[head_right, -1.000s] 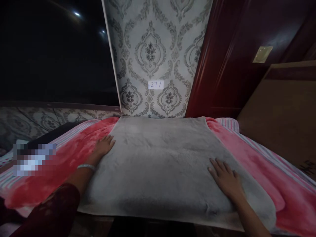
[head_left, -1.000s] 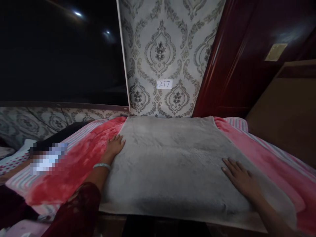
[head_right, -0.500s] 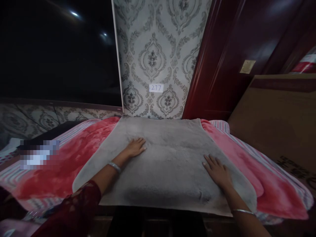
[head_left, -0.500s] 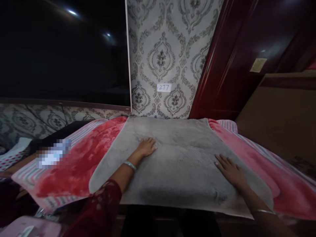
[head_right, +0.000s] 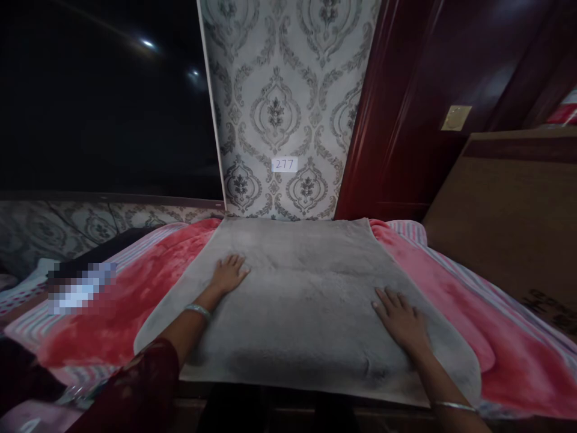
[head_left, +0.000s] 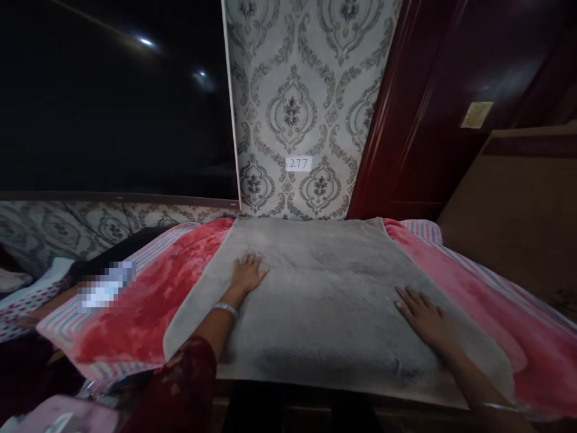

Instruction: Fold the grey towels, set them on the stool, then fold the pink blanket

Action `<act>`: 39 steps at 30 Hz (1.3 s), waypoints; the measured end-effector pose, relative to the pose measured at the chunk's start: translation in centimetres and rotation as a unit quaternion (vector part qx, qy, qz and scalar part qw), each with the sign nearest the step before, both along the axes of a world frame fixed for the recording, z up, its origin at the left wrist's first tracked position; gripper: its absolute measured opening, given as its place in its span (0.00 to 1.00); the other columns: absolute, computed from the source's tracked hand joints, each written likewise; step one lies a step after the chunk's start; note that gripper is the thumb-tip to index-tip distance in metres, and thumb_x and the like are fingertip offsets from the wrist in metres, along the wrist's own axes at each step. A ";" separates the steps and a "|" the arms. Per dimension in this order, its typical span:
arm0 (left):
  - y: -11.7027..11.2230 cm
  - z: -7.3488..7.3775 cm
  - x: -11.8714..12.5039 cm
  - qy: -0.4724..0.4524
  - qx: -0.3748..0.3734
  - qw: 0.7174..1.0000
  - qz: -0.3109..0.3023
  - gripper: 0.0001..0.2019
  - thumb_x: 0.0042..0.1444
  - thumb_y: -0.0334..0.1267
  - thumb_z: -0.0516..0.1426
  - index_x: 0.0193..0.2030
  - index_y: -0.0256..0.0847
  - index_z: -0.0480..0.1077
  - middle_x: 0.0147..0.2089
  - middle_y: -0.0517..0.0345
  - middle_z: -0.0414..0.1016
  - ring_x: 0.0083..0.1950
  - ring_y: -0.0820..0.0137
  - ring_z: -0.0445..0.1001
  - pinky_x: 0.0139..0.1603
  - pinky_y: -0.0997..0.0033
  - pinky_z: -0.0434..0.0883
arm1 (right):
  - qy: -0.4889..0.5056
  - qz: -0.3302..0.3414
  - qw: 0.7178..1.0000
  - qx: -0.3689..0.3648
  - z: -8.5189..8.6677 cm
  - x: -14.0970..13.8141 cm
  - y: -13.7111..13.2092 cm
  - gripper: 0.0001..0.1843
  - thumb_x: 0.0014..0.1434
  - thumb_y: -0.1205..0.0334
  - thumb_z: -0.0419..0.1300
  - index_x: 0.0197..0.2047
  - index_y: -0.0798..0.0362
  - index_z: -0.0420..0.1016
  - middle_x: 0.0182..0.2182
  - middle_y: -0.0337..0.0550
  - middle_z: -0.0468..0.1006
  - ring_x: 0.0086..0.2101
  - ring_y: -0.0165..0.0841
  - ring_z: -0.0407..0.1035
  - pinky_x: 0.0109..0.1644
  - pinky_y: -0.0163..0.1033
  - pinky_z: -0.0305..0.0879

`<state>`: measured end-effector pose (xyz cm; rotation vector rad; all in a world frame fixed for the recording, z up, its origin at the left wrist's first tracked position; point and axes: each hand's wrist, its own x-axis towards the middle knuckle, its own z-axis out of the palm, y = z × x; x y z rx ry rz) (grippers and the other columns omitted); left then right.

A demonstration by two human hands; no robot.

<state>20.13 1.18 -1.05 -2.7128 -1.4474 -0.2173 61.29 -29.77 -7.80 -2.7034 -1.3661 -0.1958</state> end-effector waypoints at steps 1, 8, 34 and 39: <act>0.5 0.2 -1.4 0.003 0.002 1.000 0.029 0.32 0.68 0.54 0.42 0.72 0.40 0.58 0.74 0.41 0.54 0.75 0.49 0.51 0.70 0.37 0.51 | -0.003 0.002 1.000 0.004 -0.1 0.1 0.0 0.37 0.66 0.42 0.35 0.73 0.44 0.55 0.71 0.43 0.55 0.69 0.49 0.50 0.66 0.64 0.53; 2.0 0.0 -6.6 0.022 0.018 0.994 0.109 0.32 0.68 0.53 0.40 0.73 0.36 0.55 0.75 0.41 0.52 0.76 0.54 0.50 0.72 0.44 0.51 | -0.004 -0.001 1.000 0.008 -1.0 0.4 0.0 0.39 0.65 0.42 0.33 0.73 0.46 0.55 0.72 0.42 0.53 0.69 0.49 0.49 0.67 0.64 0.51; -0.4 1.6 4.0 0.017 -0.018 0.996 -0.080 0.30 0.67 0.51 0.43 0.71 0.39 0.58 0.74 0.40 0.56 0.75 0.52 0.53 0.70 0.42 0.53 | 0.057 -0.037 0.998 -0.004 4.1 -2.3 2.8 0.30 0.70 0.51 0.45 0.71 0.49 0.59 0.71 0.49 0.56 0.69 0.48 0.49 0.67 0.62 0.52; -3.4 0.3 11.2 0.016 -0.013 0.981 -0.195 0.31 0.67 0.52 0.46 0.72 0.39 0.57 0.75 0.40 0.54 0.75 0.51 0.51 0.72 0.42 0.51 | 0.072 0.119 0.990 0.038 7.4 -7.5 10.4 0.29 0.71 0.54 0.47 0.72 0.49 0.57 0.71 0.51 0.54 0.69 0.44 0.49 0.70 0.56 0.47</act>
